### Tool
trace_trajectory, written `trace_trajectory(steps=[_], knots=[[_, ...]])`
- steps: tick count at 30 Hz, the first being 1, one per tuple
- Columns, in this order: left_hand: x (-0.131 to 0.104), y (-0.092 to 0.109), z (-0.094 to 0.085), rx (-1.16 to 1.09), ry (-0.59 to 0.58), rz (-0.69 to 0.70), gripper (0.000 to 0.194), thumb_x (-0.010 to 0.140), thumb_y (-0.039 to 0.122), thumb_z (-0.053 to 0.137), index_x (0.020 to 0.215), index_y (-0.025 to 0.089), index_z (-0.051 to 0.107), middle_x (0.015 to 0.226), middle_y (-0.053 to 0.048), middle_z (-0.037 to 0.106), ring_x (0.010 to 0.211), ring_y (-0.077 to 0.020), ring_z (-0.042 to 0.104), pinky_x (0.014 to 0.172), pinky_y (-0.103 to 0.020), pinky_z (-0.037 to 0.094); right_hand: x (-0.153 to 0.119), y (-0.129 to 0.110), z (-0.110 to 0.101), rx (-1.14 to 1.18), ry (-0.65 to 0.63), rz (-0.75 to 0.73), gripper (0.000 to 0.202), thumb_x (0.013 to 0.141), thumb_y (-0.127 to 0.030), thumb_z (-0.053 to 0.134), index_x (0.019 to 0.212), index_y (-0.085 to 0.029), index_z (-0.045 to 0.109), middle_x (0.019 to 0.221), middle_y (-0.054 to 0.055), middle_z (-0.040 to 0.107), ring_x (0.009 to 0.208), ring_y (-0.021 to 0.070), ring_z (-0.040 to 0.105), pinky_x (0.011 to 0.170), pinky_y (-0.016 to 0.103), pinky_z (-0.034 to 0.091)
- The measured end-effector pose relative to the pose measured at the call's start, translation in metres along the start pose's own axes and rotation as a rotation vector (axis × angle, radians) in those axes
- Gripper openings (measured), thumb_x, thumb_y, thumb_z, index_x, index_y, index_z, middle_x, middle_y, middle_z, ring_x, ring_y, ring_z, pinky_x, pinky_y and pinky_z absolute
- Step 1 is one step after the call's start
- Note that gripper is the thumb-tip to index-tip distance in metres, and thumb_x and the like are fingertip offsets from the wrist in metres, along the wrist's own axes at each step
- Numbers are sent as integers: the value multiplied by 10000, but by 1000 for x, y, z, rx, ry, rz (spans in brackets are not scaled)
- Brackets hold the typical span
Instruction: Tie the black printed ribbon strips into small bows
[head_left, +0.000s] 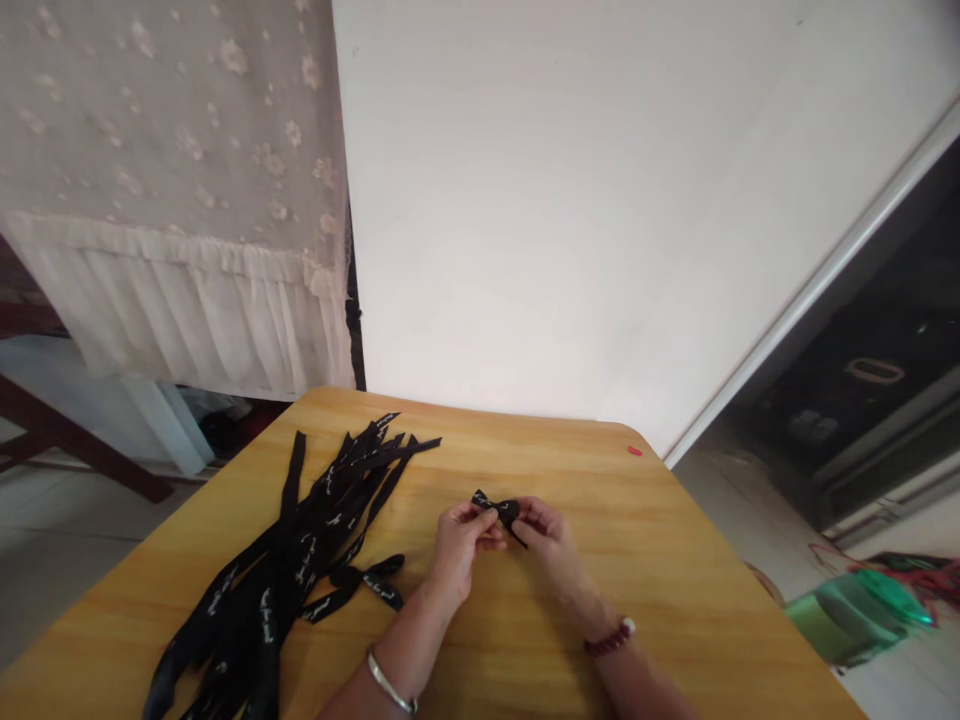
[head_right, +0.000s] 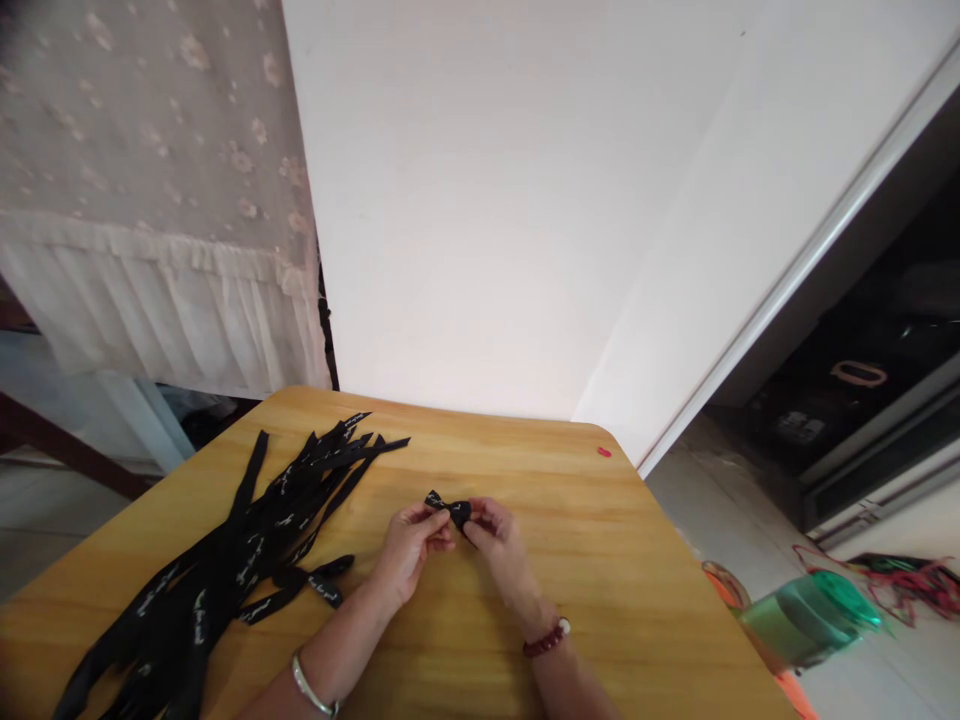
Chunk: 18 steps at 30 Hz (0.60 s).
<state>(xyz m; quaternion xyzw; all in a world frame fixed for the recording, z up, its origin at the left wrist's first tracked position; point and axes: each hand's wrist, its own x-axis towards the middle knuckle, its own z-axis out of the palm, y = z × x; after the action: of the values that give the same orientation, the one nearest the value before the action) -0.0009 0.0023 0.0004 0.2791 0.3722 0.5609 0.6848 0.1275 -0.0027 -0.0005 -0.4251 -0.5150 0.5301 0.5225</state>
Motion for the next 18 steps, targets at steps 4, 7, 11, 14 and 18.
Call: trace_trajectory(steps=[4,7,11,14,18], knots=[[-2,-1,2,83,19,16,167,554,212,651,630,117,537,478,35,523,401,-95,510,376,-224,452,-2,-1,-2,29,8,-19,196,648,-257,641,815,-171,588,774,26,620,715,152,553,620,247,410],[-3,-2,4,166,14,19,155,565,215,625,628,129,513,476,49,505,324,-81,473,315,-199,394,-3,-3,1,-27,19,-13,183,654,-308,638,738,-157,574,648,-2,579,576,116,508,515,215,375],[-3,-3,5,283,-19,63,163,605,252,587,682,130,512,612,20,547,256,-43,409,259,-184,310,-4,-6,7,-141,83,-15,199,665,-334,611,638,-144,560,527,-33,506,467,84,419,445,198,324],[-3,-6,4,360,44,145,312,647,300,550,919,160,491,920,-48,569,268,-23,413,264,-191,315,-1,-6,2,-226,162,-21,205,670,-344,585,640,-142,568,502,-36,488,447,86,399,424,200,309],[-6,-11,1,542,55,246,311,728,376,448,980,195,453,942,-47,564,299,-29,401,288,-192,286,18,-3,-18,-438,263,-62,210,656,-352,548,633,-144,565,494,-29,486,453,102,412,424,214,318]])
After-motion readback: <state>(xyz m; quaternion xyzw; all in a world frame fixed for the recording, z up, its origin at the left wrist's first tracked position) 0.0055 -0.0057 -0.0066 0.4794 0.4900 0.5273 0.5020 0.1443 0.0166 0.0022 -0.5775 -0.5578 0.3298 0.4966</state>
